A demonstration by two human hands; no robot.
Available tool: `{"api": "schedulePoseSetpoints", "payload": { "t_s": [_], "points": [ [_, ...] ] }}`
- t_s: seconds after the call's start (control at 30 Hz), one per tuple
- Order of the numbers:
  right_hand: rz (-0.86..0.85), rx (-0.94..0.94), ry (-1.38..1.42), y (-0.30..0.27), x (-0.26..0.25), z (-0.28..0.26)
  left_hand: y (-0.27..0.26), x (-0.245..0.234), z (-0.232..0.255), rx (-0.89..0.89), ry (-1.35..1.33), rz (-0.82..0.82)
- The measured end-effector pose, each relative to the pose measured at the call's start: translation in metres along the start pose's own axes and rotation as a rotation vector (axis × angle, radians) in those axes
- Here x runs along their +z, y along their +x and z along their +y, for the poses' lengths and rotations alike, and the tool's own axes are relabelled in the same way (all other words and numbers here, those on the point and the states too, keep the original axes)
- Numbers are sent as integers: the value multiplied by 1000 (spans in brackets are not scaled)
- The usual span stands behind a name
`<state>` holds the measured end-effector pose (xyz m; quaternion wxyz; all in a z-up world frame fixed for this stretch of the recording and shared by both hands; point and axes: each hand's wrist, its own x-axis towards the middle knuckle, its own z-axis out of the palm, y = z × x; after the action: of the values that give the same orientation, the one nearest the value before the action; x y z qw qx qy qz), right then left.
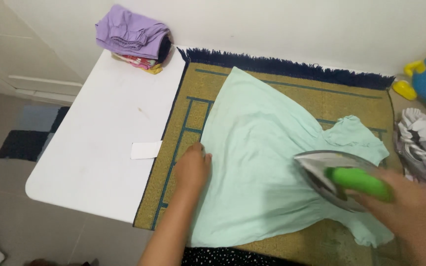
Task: Ironing a small mint-green dress on a patterned mat and then folding it neatly.
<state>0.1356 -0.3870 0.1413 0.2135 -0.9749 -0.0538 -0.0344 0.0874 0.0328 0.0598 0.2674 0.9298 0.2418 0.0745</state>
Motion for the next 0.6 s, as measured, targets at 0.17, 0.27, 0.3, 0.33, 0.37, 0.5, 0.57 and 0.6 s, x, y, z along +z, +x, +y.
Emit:
{"api": "schedulePoseSetpoints", "payload": {
  "t_s": [0.17, 0.27, 0.3, 0.33, 0.37, 0.5, 0.57, 0.6],
  "points": [
    [-354, -395, -286, 40, 27, -116, 4, -24, 16, -122, -210, -21],
    [-342, -596, -258, 50, 67, -110, 9, -3, -15, -29, -249, 51],
    [-341, -597, -257, 51, 71, -114, 11, 3, -22, -28, -248, 52],
    [-357, -608, -269, 53, 75, -118, 14, 9, -28, -12, -228, 44],
    [-377, -621, -282, 54, 80, -121, 15, 16, -35, -1, -209, 34],
    [-375, -680, -256, 52, 90, -151, 6, -11, -19, -26, -190, -11],
    [-364, -441, -236, 52, 93, -175, 2, -21, -18, -98, -186, -125],
    [-367, -444, -235, 54, 98, -178, 1, -18, -23, -102, -185, -123]
  ]
}}
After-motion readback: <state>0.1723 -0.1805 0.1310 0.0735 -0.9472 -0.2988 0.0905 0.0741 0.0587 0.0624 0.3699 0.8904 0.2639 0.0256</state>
